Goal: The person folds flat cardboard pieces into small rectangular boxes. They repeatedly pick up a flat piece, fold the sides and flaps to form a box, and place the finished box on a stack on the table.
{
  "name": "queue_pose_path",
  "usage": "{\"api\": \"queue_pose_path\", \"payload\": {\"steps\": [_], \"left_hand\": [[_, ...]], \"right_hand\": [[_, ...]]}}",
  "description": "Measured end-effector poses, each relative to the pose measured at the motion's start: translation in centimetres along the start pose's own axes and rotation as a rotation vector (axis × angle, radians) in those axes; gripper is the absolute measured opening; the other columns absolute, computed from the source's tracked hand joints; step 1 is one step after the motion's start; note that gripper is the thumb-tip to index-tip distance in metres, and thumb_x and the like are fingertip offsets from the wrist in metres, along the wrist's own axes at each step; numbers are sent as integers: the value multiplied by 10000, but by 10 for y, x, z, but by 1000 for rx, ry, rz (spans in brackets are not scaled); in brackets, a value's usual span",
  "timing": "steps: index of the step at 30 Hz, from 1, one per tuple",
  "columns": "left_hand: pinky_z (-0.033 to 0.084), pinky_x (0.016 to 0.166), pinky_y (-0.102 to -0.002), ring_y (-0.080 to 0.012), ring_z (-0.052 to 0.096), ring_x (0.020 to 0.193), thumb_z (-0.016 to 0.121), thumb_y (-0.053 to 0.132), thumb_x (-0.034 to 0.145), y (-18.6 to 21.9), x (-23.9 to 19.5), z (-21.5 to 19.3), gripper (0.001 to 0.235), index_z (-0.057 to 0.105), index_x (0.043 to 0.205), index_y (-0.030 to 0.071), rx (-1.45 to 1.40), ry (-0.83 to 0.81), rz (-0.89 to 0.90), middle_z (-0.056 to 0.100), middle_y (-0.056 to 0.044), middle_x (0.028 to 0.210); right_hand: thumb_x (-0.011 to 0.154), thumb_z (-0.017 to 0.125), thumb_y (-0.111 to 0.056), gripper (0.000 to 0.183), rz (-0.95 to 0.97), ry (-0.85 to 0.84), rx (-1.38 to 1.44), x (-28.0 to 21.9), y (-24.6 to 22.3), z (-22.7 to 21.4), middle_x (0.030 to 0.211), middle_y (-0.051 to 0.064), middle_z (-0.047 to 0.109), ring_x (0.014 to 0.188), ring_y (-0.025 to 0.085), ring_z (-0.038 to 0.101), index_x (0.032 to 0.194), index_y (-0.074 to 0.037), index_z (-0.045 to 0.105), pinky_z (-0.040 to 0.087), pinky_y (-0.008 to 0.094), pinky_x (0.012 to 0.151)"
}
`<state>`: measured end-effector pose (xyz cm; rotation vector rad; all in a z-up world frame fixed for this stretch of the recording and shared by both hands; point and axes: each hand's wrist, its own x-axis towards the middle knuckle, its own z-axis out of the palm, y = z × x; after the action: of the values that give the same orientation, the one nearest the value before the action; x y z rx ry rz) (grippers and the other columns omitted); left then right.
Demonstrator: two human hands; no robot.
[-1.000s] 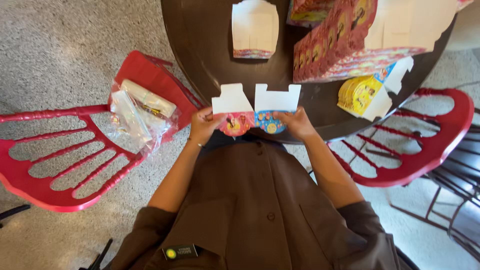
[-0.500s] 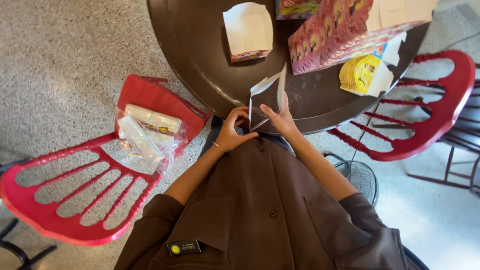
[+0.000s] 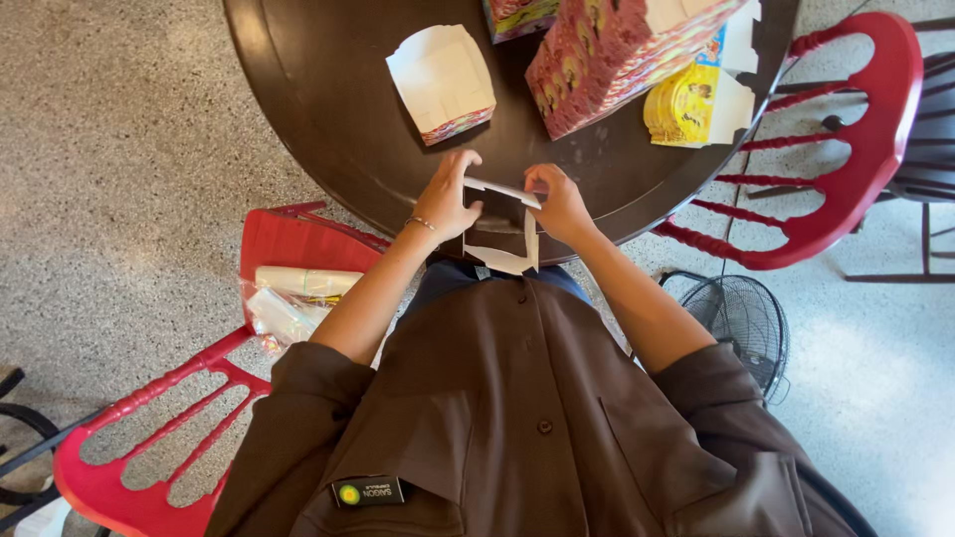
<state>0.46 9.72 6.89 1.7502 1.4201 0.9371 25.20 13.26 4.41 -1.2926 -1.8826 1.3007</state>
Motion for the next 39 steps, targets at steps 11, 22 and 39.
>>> {"api": "queue_pose_path", "payload": {"steps": [11, 22, 39], "left_hand": [[507, 985, -413, -403, 598, 1167, 627, -115, 763, 2, -51, 17, 303, 531, 988, 63, -81, 79, -83, 553, -198, 1295], [513, 993, -423, -396, 611, 1191, 616, -143, 796, 3, -51, 21, 294, 582, 994, 72, -61, 108, -158, 572, -189, 1328], [547, 862, -425, -342, 669, 1081, 793, 216, 818, 5, -25, 1, 180, 726, 938, 100, 175, -209, -344, 667, -110, 1298]], "right_hand": [[795, 751, 62, 190, 58, 5, 36, -17, 7, -17, 1275, 107, 642, 1119, 217, 672, 936, -37, 670, 603, 309, 798], [864, 744, 8, 235, -61, -87, 220, -17, 18, -21, 1399, 122, 584, 1141, 201, 669, 1075, -85, 791, 597, 313, 938], [760, 854, -308, 279, 158, -317, -255, 15, -32, -38, 1103, 44, 754, 893, 223, 724, 984, -155, 787, 570, 369, 797]]}}
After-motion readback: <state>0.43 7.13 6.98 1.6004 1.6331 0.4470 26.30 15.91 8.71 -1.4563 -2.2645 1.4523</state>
